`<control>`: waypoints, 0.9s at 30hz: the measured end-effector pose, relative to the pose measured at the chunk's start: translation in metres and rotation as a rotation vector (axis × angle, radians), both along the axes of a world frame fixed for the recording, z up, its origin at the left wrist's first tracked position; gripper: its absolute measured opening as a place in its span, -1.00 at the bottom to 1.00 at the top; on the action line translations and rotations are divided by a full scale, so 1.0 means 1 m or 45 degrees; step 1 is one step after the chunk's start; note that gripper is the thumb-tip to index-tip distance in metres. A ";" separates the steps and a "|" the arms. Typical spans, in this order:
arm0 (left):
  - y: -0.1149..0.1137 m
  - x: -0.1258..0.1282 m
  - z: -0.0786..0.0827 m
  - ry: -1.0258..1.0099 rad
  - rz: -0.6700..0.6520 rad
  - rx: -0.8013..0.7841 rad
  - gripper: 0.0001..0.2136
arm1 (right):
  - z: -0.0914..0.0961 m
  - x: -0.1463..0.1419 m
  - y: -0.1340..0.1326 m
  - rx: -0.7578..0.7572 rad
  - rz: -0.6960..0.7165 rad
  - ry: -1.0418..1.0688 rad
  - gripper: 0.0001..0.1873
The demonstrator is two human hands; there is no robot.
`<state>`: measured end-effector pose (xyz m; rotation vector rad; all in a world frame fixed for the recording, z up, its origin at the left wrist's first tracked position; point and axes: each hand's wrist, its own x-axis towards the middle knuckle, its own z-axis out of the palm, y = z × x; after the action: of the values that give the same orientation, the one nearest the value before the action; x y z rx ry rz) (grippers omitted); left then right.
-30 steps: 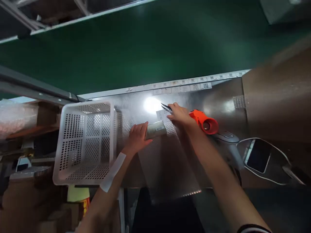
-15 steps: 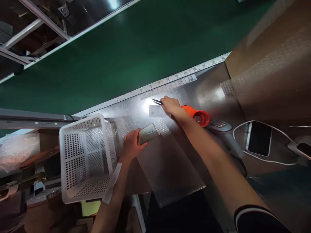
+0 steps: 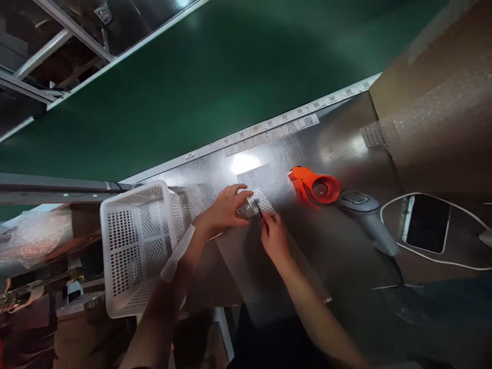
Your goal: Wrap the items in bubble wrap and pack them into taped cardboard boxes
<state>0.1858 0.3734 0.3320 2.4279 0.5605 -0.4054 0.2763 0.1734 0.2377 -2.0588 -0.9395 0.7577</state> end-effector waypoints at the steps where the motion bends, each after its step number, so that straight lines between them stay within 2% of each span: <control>1: 0.009 0.012 0.000 0.059 -0.055 -0.014 -0.23 | -0.002 -0.001 0.006 0.014 -0.011 0.002 -0.55; 4: 0.031 0.036 -0.004 0.239 -0.178 -0.091 -0.16 | -0.004 0.002 0.022 -0.024 0.031 -0.015 -0.55; 8: 0.045 0.049 -0.012 0.374 -0.219 -0.147 -0.18 | -0.006 0.004 0.025 -0.072 0.097 -0.006 -0.54; 16: 0.043 0.070 -0.016 0.587 -0.274 -0.102 -0.20 | -0.003 0.005 0.022 -0.153 0.166 -0.035 -0.45; 22: 0.042 0.070 -0.020 0.613 -0.305 -0.072 -0.19 | -0.006 0.005 0.024 -0.239 0.203 -0.002 -0.37; 27: 0.041 0.076 -0.019 0.683 -0.291 -0.061 -0.20 | 0.008 0.007 0.028 -0.379 0.247 -0.005 -0.36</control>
<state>0.2613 0.4142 0.3134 2.3371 0.4816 -1.1715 0.2833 0.2015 0.2458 -2.2436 -1.0946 1.0502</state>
